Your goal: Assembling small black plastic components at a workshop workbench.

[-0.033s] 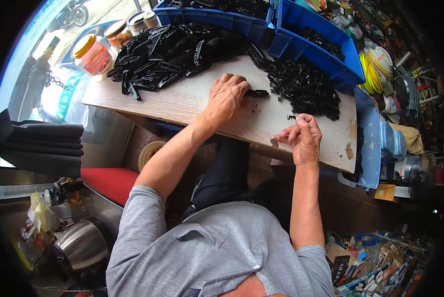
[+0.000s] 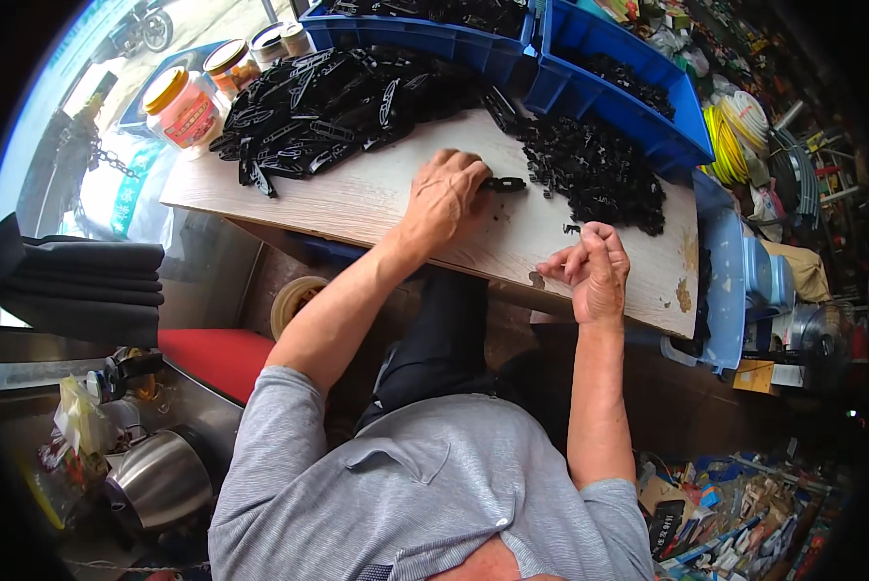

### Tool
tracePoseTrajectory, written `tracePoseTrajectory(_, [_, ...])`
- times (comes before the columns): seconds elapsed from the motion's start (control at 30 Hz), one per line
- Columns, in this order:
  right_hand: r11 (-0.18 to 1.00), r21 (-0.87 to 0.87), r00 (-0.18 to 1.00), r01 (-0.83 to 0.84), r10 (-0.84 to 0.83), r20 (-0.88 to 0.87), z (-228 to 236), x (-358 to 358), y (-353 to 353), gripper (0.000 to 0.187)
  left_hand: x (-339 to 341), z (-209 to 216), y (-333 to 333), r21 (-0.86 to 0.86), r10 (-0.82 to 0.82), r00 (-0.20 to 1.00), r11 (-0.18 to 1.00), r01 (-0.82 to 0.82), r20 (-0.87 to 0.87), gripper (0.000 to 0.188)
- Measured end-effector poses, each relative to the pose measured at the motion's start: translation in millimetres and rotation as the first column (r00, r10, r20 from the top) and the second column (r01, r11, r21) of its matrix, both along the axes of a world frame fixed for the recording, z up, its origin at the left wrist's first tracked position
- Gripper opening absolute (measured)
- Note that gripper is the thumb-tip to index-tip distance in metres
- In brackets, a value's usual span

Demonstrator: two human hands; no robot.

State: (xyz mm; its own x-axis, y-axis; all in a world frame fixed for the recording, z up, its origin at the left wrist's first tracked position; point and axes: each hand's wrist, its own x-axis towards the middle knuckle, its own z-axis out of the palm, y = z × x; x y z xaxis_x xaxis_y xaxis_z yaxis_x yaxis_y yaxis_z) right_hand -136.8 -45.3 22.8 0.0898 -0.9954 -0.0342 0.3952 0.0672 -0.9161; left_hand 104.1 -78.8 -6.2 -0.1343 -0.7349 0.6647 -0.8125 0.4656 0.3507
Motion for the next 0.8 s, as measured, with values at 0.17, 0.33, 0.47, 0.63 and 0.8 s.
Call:
tracePoseTrajectory(0.17, [1.000, -0.021, 0.999, 0.002, -0.001, 0.038, -6, -6, -2, 0.016, -42, 15, 30, 0.296, -0.098, 0.796, 0.895, 0.333, -0.597, 0.024])
tracePoseTrajectory(0.33, [0.999, -0.017, 0.992, 0.032, -0.030, 0.119, -4, -3, 0, 0.013, -78, 24, 46, 0.297, 0.103, 0.301, 0.623, 0.724, -0.948, 0.024])
tracePoseTrajectory(0.47, [0.999, 0.003, 0.997, 0.043, -0.043, 0.056, -7, -10, -2, 0.012, -89, 21, 45, 0.257, 0.079, 0.270, 0.639, 0.725, -0.960, 0.023])
tracePoseTrajectory(0.63, [1.000, 0.000, 0.999, -0.023, 0.023, 0.036, -5, -12, -3, 0.013, -87, 21, 41, 0.304, 0.119, 0.294, 0.600, 0.740, -0.948, 0.023])
tracePoseTrajectory(0.8, [0.997, 0.068, 0.999, -0.032, 0.032, 0.010, -1, -12, -6, 0.015, -87, 27, 41, 0.324, 0.213, 0.244, 0.592, 0.738, -0.946, 0.023])
